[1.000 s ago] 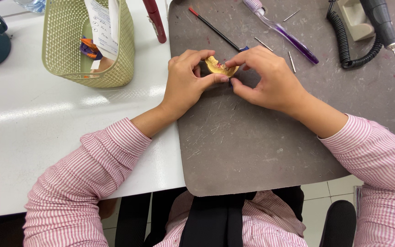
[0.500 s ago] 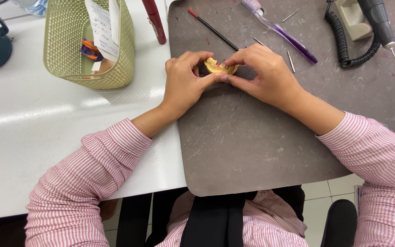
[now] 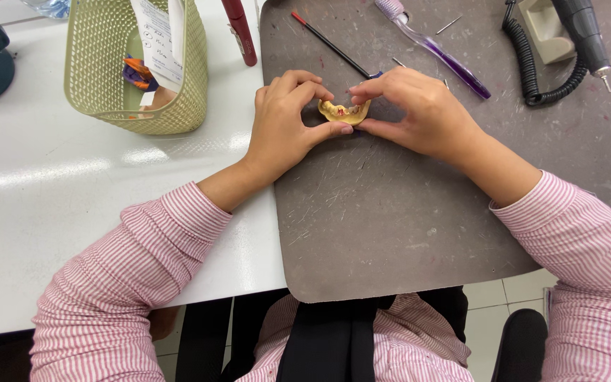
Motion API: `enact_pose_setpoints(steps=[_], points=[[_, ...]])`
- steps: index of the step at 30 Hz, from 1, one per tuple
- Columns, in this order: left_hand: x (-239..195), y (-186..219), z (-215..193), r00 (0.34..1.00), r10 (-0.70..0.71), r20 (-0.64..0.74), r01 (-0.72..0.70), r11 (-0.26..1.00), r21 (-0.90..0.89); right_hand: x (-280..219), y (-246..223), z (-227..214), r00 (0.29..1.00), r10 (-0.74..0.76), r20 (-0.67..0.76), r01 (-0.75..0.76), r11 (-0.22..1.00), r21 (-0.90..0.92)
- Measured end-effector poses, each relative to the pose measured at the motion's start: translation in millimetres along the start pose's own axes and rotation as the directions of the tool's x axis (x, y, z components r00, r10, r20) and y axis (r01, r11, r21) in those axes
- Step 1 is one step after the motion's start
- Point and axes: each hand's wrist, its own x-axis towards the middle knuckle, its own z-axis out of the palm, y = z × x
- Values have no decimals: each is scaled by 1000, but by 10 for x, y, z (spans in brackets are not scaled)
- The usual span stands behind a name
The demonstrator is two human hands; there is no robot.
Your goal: The person uses a rotary tool to grind small tooth-like pieces and then places them into a yellow dental mold. They also use a small brush to clean the mold and handle various dental tools and components on the work surface.
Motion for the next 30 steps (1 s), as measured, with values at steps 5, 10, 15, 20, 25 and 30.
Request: enact_pose_setpoints(steps=[5, 10, 15, 20, 25, 30], points=[[8, -5, -2, 994, 92, 60, -82, 987, -140, -1, 31, 13, 999, -48, -15, 48, 999, -12], [1, 13, -8, 990, 114, 80, -103, 986, -131, -17, 61, 53, 995, -80, -61, 79, 997, -19], [23, 24, -16, 993, 64, 102, -48, 986, -160, -28, 84, 56, 991, -114, -77, 114, 993, 0], [25, 17, 1, 992, 55, 115, -36, 986, -162, -17, 78, 58, 994, -82, -77, 86, 995, 47], [13, 9, 12, 993, 28, 113, -7, 983, -184, 2, 73, 8, 994, -98, -44, 100, 993, 61], [35, 57, -21, 993, 25, 112, -3, 982, -190, -29, 76, -81, 996, -35, -84, 40, 998, 48]])
